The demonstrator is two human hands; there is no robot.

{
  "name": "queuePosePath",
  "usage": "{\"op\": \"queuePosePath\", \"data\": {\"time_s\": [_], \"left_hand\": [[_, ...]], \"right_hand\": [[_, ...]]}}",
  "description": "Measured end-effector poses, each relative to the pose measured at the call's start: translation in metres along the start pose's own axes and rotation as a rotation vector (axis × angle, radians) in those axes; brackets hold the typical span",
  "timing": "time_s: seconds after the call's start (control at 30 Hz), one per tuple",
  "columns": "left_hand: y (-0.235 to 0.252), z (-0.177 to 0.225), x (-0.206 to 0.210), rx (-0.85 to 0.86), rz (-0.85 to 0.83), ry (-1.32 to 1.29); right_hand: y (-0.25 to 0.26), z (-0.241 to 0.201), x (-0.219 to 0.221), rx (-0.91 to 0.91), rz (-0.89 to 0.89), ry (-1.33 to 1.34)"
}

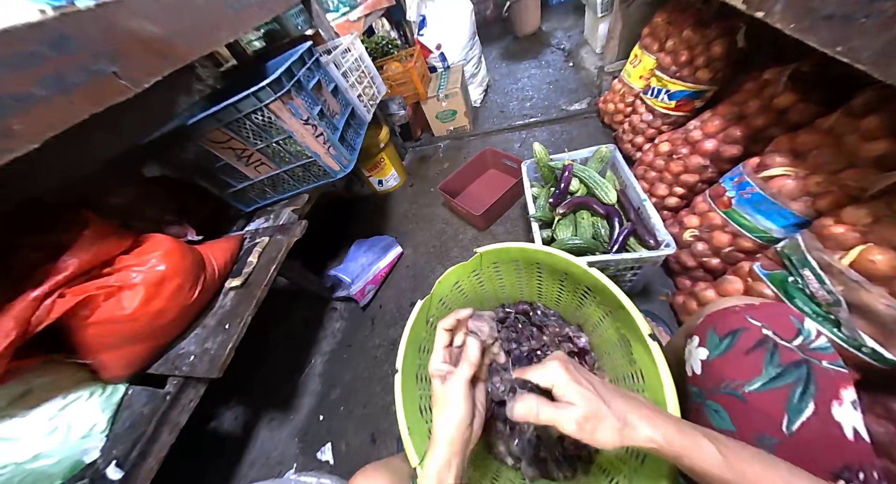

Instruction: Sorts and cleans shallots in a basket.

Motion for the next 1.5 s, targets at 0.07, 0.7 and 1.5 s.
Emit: {"op": "queuePosePath", "data": {"time_s": [0.07,0.7,1.5], "left_hand": [[-0.001,-0.003,-0.001,-0.131,-0.044,-0.292],[-0.005,-0.007,0.016,-0.264,-0.195,-0.346],[-0.002,0.004,0.006,-0.094,-0.153,-0.062]], "right_hand": [[0.000,-0.004,-0.003,-0.037,-0.062,-0.085],[-0.006,0.000,-0.037,0.075,0.226,-0.385],[-0.008,-0.005,-0.019,-0.216,0.529,-0.769]]}}
Point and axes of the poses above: each hand's wrist, its own y-axis towards the middle knuckle, its own x-axis out of the palm, z = x × y, the point moved 5 cm from there along y, towards the middle knuckle, and after that the axes turned 13 degrees about -z, right-handed, at the moved point
